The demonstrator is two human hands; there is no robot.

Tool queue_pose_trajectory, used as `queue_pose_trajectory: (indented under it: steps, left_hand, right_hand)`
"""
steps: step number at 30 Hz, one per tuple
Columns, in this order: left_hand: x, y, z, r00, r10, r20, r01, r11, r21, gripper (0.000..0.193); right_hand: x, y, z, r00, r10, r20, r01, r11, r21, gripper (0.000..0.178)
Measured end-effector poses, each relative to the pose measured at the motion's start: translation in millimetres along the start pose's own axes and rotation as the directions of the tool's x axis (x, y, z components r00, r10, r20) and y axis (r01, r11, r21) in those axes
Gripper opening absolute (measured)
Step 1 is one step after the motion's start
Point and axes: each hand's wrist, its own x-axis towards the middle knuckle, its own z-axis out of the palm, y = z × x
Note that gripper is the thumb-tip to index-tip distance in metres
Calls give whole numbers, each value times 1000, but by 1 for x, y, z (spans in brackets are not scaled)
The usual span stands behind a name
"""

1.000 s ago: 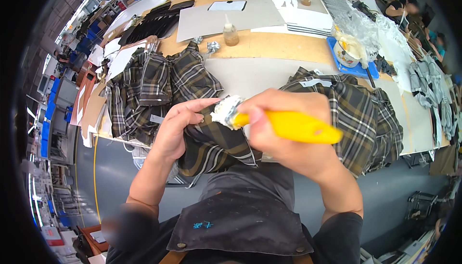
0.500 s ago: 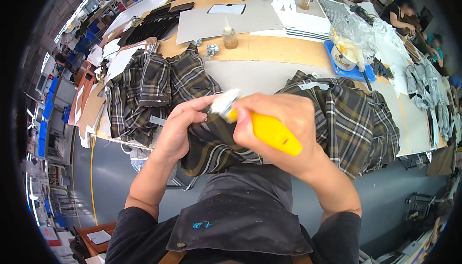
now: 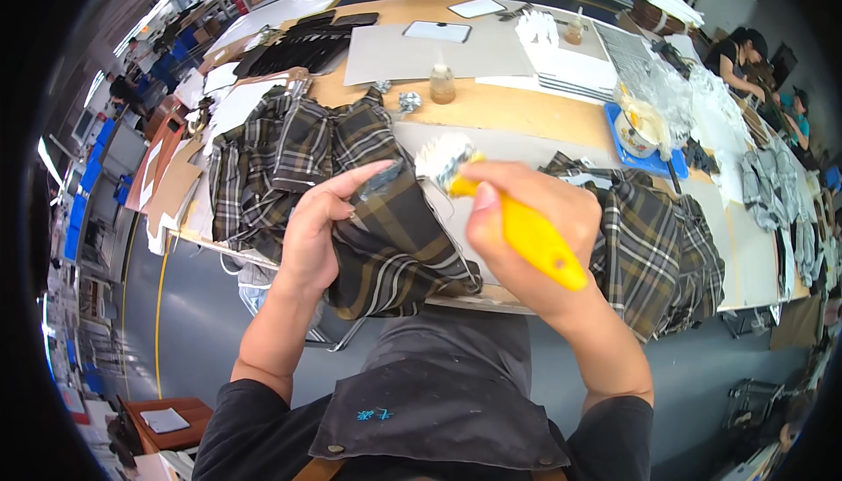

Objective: The person uses a yellow-handled brush to apply a white substance to the edges of plaid fabric pieces. They repeatedly dip the brush into a container and paint the hems of the fabric, which are stacked on a table in a workshop environment.

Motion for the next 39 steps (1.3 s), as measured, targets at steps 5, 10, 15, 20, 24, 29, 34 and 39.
queue_pose_trajectory:
  steps: [5,10,15,20,24,29,34,39]
  left_hand:
    - [-34,29,-4,958,249,-139,-252,968,-4,61]
    - [-82,42,4,896,434,-95,-407,888,214,64]
    - [-112,48,14,854,513,-85,-462,823,330,64]
    - [-95,45,3,718,677,158,-332,134,934,77]
    - [-46,-9,-13,987,158,-3,-147,922,358,57]
    - [6,-64,-17,993,-45,-105,62,986,157,24]
    - [40,-96,-17,972,65,-224,-23,982,185,31]
    - [50,-112,-23,967,16,-253,4,997,81,34]
  right_hand:
    - [3,-32,43,976,139,168,-197,894,403,21]
    - [-11,-62,97,990,-50,135,-56,731,680,41]
    - [-24,-71,93,968,-64,242,-125,714,689,57]
    - [-35,-31,71,956,43,289,-258,591,765,42]
    - [-41,20,65,873,122,473,-470,474,745,38]
    - [-46,96,72,897,219,384,-422,681,599,34]
    - [-41,123,79,935,345,79,-344,835,430,15]
    - [-51,99,42,877,477,57,-430,725,538,32]
